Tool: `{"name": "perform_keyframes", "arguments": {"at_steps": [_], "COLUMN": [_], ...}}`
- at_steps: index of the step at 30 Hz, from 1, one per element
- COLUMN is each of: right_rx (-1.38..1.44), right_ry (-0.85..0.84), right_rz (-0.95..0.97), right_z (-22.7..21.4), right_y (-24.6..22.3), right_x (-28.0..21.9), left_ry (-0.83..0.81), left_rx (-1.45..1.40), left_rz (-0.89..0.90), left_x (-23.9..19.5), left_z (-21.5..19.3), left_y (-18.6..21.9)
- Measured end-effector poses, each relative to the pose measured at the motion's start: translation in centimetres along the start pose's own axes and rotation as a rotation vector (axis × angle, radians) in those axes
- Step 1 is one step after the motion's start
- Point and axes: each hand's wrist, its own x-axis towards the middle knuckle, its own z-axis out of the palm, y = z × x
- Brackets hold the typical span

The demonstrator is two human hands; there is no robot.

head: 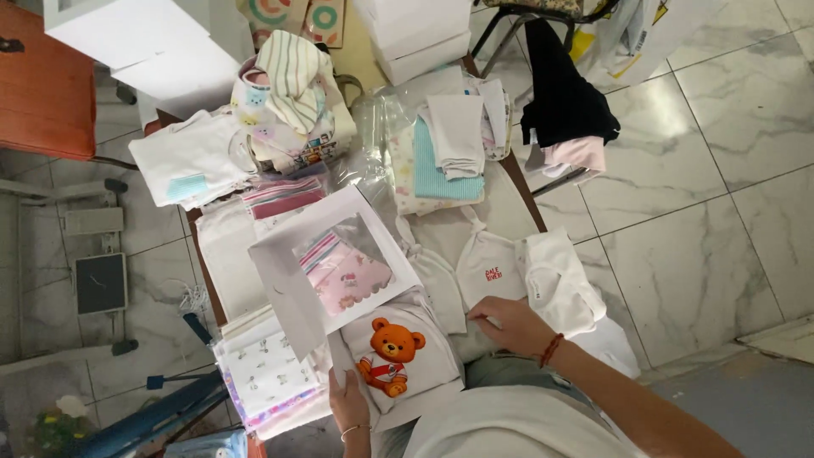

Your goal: The person folds small white baby garments and places them into white boxes with clear windows. They also handle plastic-wrapped baby socks and bibs, arranging them on a table and into boxes. The person repeatedly picks up, folds, and places items into the packaging.

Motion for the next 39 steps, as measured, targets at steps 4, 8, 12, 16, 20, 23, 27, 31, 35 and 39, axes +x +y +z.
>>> {"name": "perform_keyframes", "arguments": {"at_steps": [4, 8, 12, 16, 20, 23, 27, 31, 35, 39], "right_rx": [-0.122, -0.104, -0.177, -0.208, -0.223, -0.346, -0.439, -0.915, -0.701, -0.763], "right_ry": [-0.159, -0.072, -0.119, -0.004, 0.372, 0.476, 0.274, -0.054, -0.237, -0.250], "right_rz": [-0.021, -0.224, -0.144, -0.268, -0.205, -0.493, -0.613, -0.585, -0.281, 0.064], "right_z": [0.6, 0.9, 1.1, 1.0, -0.7, -3.3, -2.5, 0.8, -0.7, -2.4], "right_y": [-1.5, -2.3, -2.4, -3.7, -4.9, -10.1, -14.4, -13.8, -13.0, -14.9], "right_x": [0.9, 3.1, 4.1, 5.8, 10.0, 16.1, 26.6, 37.5, 42.8, 42.7], "left_ry": [-0.027, -0.048, -0.072, -0.126, -0.217, -0.337, -0.512, -0.673, -0.712, -0.725], "left_rx": [-0.086, -0.095, -0.111, -0.140, -0.183, -0.035, 0.029, 0.301, 0.100, -0.293], "left_rz": [0.086, 0.053, 0.063, -0.001, 0.013, 0.158, 0.084, 0.082, 0.157, -0.008], "left_x": [-0.4, -0.2, 0.1, -0.4, -0.4, 0.2, -0.9, -0.2, 1.4, 4.8], "left_z": [-0.3, -0.5, -0.8, -1.4, -1.6, -1.0, -4.9, -9.7, -14.1, -13.4], "left_y": [-0.2, 0.1, -0.6, 0.8, 0.6, -0.4, 2.8, 5.0, 3.8, -1.7]}}
